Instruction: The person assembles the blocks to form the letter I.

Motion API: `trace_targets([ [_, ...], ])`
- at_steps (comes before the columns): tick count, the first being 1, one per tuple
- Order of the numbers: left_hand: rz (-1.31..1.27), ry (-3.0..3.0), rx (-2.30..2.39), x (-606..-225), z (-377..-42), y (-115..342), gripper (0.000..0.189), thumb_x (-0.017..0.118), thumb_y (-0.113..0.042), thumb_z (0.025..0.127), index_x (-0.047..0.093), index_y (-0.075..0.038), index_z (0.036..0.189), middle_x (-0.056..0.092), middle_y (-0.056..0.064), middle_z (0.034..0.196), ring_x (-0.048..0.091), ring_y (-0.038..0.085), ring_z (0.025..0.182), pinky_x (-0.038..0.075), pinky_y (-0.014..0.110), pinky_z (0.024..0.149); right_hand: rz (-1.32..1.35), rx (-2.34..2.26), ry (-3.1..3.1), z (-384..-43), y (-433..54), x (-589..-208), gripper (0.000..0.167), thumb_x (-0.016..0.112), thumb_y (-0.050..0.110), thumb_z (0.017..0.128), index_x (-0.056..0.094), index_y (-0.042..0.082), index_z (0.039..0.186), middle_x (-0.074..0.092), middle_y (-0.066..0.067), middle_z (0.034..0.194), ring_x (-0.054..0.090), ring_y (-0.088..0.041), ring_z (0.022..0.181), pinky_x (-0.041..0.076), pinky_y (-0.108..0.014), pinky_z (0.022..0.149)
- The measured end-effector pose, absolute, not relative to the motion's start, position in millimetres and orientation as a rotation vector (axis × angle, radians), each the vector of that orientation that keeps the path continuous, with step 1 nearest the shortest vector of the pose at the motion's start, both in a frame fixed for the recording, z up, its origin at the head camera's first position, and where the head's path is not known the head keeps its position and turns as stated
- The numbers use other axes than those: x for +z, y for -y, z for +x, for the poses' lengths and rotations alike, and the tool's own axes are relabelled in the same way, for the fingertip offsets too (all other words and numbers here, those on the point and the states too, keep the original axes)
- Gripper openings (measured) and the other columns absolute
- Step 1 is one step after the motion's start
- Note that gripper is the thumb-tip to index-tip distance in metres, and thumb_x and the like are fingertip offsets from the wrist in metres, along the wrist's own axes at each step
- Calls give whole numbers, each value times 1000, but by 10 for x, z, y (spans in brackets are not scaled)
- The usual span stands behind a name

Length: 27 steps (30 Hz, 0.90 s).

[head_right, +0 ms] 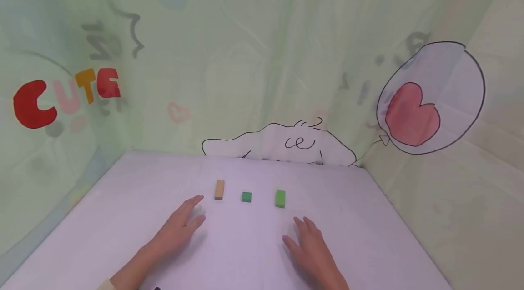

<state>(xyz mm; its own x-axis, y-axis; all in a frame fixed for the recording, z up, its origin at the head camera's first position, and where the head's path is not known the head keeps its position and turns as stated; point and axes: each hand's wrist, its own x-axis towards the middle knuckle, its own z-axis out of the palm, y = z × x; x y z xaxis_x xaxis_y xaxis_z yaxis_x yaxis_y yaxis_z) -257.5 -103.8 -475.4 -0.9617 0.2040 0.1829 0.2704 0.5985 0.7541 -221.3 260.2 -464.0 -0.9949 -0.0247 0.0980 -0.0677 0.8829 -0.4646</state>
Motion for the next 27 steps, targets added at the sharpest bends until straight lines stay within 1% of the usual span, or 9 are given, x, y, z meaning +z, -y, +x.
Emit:
trace_targets([
  [6,-384,2678,-1381,-4739,-2642,1050,56,59,-25,104,44,-6,155,45,16,160,39,39,151,31,60,122,29,752,2976,-2276,-2557,-4625,67,68,39,98,50,1,150,40,-33,155,40,-54,143,38,-68,113],
  [17,-368,2729,-1452,-4814,-2723,1025,59,64,-26,101,46,-8,154,46,16,159,40,39,150,32,59,123,-27,808,2984,-2329,-2542,-4663,69,65,39,100,45,0,153,37,-33,157,37,-55,145,35,-69,115],
  [27,-369,2781,-1374,-4793,-2760,994,63,65,-26,99,45,-2,153,46,20,159,40,41,150,32,58,123,-12,929,2917,-2418,-2576,-4662,68,62,38,102,42,-1,155,41,-32,156,37,-53,146,33,-68,117],
])
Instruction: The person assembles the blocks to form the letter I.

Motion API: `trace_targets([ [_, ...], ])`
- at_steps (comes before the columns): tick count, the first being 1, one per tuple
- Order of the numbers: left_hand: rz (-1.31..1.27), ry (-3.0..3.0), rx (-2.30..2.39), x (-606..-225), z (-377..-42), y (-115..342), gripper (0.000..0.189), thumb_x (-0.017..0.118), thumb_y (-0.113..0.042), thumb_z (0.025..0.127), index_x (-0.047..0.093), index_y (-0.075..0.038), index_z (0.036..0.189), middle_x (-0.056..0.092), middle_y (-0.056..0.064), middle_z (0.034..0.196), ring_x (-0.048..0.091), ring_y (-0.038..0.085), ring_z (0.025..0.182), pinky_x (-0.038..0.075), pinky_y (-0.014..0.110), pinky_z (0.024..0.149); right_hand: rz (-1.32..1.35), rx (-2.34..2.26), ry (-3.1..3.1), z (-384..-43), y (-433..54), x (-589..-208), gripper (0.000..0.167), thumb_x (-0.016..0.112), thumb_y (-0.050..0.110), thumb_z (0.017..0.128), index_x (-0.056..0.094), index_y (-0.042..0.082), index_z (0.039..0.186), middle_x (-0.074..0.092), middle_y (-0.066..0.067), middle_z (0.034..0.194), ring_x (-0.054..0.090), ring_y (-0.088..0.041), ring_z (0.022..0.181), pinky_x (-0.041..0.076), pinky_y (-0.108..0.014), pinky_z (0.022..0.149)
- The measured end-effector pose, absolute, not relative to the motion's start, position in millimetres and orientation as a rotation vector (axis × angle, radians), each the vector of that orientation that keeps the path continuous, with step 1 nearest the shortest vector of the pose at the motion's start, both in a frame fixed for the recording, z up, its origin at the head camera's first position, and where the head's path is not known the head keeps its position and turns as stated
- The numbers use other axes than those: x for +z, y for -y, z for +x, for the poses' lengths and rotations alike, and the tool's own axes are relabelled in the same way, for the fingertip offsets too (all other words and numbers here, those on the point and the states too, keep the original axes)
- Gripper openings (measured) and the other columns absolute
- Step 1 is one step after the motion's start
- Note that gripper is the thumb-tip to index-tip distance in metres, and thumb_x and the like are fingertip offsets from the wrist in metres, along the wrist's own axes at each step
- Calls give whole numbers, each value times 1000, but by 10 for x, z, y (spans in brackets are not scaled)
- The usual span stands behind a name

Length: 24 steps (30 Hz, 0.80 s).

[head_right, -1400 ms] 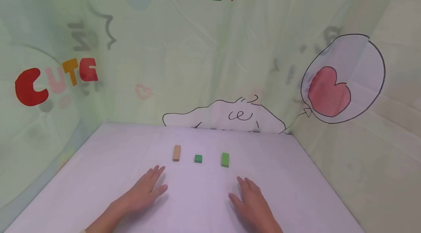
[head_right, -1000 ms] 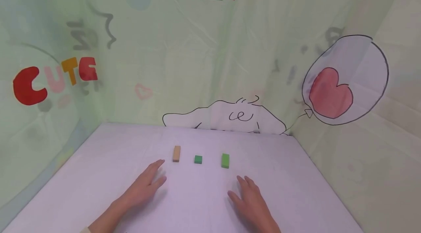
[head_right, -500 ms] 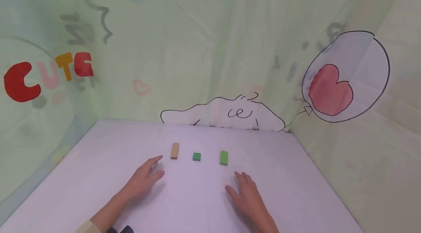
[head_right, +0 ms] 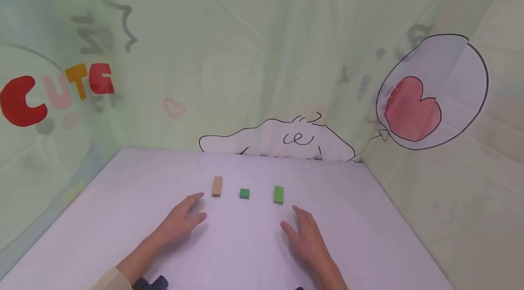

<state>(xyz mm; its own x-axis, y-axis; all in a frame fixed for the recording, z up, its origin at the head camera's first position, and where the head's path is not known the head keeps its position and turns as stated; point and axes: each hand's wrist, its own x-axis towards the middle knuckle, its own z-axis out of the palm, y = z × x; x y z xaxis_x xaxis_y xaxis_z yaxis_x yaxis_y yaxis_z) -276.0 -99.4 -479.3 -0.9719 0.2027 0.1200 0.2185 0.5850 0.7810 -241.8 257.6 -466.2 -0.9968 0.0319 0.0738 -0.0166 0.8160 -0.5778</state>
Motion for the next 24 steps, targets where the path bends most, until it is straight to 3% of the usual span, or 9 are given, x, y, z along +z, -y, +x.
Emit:
trace_targets([
  [17,-290,2808,-1357,-4831,-2874,984,66,65,-29,99,43,-5,156,43,18,161,38,39,151,31,58,124,-3,972,2844,-2556,-2553,-4722,66,64,29,101,41,-4,154,42,-32,156,37,-51,146,32,-64,120],
  [24,-321,2872,-1157,-4827,-2933,961,65,62,-34,98,47,-3,153,47,21,158,34,42,153,13,66,126,-18,937,2853,-2618,-2523,-4744,66,64,29,101,41,-3,154,41,-31,156,38,-50,146,33,-64,120],
])
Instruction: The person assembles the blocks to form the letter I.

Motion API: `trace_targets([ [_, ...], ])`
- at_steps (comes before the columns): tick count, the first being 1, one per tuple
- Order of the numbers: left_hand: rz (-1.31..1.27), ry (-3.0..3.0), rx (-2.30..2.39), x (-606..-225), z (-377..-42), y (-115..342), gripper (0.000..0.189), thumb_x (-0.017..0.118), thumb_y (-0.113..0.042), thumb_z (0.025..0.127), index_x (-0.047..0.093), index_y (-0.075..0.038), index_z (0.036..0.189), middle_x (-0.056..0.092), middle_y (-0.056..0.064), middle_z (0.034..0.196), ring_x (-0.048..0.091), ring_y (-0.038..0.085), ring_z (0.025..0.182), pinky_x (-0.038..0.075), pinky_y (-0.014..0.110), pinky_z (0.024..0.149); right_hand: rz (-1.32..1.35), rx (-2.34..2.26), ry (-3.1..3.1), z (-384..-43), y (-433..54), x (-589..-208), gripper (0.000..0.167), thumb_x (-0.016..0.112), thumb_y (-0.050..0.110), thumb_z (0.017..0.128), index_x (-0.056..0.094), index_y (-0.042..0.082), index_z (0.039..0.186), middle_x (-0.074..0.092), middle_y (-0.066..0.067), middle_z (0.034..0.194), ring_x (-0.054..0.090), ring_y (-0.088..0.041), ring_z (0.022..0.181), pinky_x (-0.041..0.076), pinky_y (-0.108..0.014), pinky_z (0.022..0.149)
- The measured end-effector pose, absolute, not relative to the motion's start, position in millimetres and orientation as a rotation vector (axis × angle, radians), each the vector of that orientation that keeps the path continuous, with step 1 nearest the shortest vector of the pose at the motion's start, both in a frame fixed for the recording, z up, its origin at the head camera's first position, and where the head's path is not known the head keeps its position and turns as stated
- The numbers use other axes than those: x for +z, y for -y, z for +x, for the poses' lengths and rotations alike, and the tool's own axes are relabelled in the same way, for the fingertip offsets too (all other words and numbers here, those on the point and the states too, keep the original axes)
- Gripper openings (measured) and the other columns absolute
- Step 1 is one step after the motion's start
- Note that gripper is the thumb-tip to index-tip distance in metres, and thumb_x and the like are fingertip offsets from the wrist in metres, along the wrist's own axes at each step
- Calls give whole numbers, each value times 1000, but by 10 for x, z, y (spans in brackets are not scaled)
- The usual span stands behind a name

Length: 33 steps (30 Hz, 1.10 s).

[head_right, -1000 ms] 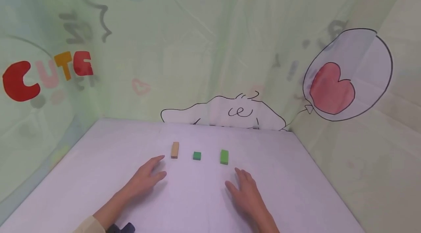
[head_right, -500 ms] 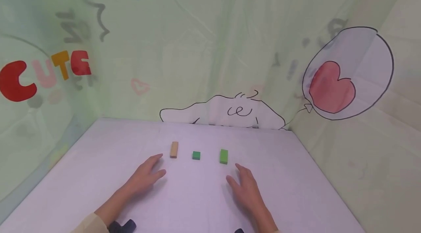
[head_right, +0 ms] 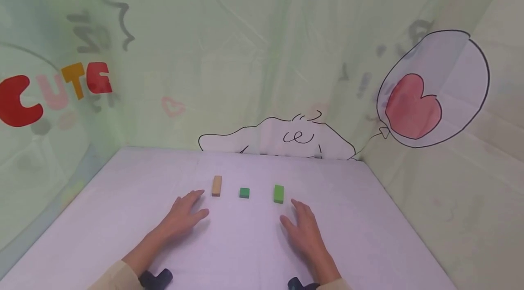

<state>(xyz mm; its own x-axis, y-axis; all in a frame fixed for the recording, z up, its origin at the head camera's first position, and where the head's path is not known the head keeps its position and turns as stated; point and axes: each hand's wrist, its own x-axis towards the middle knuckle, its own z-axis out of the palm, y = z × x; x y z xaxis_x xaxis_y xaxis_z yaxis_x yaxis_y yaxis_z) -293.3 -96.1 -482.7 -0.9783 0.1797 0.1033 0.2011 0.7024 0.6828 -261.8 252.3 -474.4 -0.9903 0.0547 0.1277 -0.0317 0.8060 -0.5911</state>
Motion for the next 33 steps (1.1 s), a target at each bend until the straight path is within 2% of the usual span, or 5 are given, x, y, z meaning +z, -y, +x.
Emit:
trace_targets([
  [12,-257,2910,-1088,-4847,-3032,934,68,61,-40,96,48,-4,152,48,20,157,32,42,154,4,69,125,-48,904,2849,-2708,-2509,-4792,69,64,30,101,38,-2,156,38,-30,159,36,-50,148,32,-64,120],
  [29,-309,2990,-917,-4852,-3079,858,74,60,-47,96,46,-3,153,41,19,162,27,43,156,4,74,122,-72,850,2836,-2805,-2456,-4833,72,66,26,99,35,-4,157,40,-33,157,37,-52,146,34,-64,119],
  [33,-303,2975,-938,-4858,-3096,859,73,60,-44,96,46,-2,153,41,20,162,27,43,155,4,75,122,-72,862,2835,-2838,-2458,-4850,73,65,27,100,33,-4,158,38,-33,157,35,-52,147,34,-65,119],
])
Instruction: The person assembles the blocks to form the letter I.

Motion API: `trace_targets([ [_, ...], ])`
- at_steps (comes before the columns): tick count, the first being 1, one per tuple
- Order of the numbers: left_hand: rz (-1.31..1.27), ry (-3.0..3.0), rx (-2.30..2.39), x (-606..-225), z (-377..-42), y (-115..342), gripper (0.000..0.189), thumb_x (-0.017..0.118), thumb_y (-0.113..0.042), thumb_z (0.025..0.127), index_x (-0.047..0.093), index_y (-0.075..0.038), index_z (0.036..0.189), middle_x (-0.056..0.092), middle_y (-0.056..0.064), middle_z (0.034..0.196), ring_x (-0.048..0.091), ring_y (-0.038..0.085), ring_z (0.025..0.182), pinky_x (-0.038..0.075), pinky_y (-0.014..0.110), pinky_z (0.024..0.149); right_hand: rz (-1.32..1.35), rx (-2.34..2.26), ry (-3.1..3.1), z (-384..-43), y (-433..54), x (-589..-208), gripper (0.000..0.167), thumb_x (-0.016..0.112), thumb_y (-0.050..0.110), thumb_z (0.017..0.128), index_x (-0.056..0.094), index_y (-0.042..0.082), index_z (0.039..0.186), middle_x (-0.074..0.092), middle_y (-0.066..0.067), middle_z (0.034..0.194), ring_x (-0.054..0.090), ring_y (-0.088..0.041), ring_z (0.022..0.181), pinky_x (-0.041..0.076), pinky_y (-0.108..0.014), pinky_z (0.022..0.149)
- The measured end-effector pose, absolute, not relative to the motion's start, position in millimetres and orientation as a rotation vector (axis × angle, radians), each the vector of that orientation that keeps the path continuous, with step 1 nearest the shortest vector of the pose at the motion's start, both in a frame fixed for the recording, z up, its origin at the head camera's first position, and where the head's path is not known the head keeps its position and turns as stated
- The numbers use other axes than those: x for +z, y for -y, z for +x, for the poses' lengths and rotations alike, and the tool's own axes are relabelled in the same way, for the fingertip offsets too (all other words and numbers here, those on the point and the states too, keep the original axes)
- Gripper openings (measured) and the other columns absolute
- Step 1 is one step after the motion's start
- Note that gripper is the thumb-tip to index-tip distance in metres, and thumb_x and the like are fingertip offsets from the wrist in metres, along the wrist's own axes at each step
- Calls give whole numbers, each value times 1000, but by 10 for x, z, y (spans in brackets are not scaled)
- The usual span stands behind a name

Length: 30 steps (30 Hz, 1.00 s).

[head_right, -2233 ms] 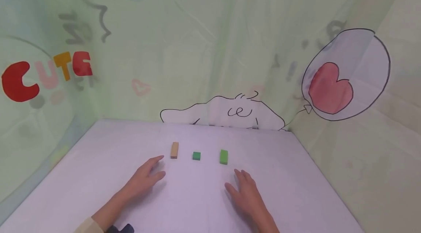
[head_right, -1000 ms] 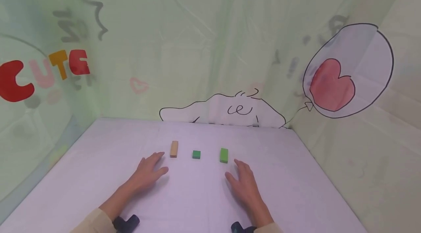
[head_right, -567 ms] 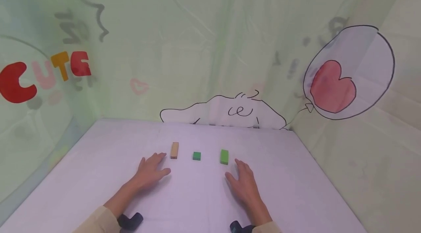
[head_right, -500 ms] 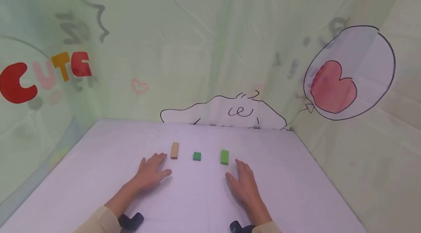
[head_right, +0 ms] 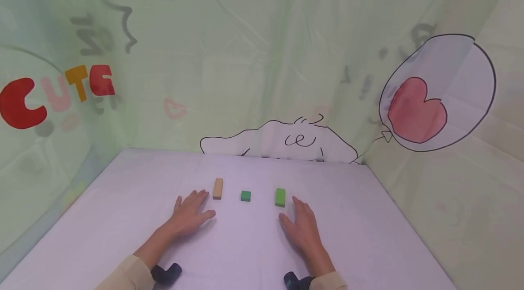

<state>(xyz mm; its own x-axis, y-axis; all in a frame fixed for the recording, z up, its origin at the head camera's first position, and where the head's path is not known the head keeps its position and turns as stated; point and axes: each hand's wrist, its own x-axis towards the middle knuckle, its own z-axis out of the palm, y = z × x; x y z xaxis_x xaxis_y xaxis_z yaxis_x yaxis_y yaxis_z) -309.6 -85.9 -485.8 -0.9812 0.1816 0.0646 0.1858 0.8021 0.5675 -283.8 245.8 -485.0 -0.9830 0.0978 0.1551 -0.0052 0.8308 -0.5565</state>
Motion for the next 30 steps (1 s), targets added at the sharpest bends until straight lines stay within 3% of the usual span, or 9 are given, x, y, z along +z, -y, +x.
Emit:
trace_targets([
  [7,-276,2911,-949,-4907,-3141,824,68,62,-36,95,48,2,150,45,22,159,32,44,153,6,74,122,-77,883,2837,-2916,-2449,-4878,75,65,26,99,32,-6,157,39,-35,157,35,-53,146,34,-65,119],
  [30,-242,2872,-972,-4877,-3240,763,63,62,-32,96,50,1,149,49,21,157,34,44,152,9,71,124,-86,853,2846,-3032,-2404,-4852,78,67,27,97,32,-10,155,39,-36,156,35,-54,146,32,-65,120],
])
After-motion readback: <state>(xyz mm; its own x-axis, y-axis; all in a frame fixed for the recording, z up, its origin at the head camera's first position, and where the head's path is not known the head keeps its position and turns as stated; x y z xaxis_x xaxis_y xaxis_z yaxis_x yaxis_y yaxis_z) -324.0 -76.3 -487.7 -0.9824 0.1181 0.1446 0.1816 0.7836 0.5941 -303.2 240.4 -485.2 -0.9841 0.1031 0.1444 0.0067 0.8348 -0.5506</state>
